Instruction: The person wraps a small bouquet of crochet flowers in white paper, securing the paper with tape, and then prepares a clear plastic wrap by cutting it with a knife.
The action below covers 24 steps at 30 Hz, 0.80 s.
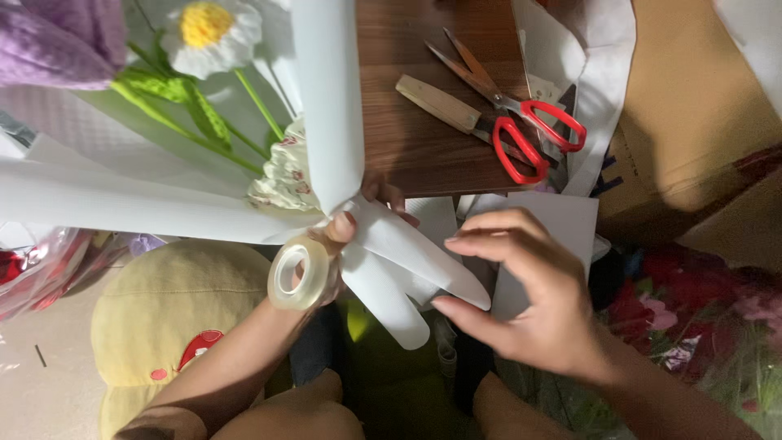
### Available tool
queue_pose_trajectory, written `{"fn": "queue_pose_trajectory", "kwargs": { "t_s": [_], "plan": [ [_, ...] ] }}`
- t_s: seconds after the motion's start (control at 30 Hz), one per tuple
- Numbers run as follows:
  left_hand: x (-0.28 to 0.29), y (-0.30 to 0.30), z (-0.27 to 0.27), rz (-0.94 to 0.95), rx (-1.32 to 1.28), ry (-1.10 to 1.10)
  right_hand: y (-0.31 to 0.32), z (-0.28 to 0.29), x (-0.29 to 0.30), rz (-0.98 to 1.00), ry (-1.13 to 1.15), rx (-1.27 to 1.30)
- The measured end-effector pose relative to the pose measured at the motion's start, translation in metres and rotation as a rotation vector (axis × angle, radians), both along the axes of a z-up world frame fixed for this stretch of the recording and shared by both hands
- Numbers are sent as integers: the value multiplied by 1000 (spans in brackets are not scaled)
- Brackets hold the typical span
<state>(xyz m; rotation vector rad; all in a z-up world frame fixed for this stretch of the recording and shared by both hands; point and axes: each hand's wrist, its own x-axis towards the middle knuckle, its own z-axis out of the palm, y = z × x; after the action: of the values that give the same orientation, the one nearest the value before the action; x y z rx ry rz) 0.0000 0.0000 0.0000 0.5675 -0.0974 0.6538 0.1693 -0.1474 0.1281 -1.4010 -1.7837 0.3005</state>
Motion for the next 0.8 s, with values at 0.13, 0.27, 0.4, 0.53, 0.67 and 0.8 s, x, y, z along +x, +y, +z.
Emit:
{"fn": "queue_pose_trajectory", "kwargs": {
  "t_s": [0.13, 0.27, 0.4, 0.53, 0.67, 0.8],
  "plan": [
    [0, 2, 19, 24, 18, -12, -4, -9, 1, -2, -208, 105],
    [1, 2, 12, 86, 51, 33, -8, -18, 2, 83, -349, 314],
    [-2, -8, 29, 177, 125, 102, -12, -36, -5, 187, -345, 350],
    [-7, 6, 7, 74, 82, 98, -9, -4, -3, 164, -160, 174],
    [-12, 6, 12, -127, 377, 71, 7, -2, 16, 15, 165, -117],
    [-23, -4, -18, -294, 729, -131, 36, -20, 18, 192, 401, -333]
  ]
}}
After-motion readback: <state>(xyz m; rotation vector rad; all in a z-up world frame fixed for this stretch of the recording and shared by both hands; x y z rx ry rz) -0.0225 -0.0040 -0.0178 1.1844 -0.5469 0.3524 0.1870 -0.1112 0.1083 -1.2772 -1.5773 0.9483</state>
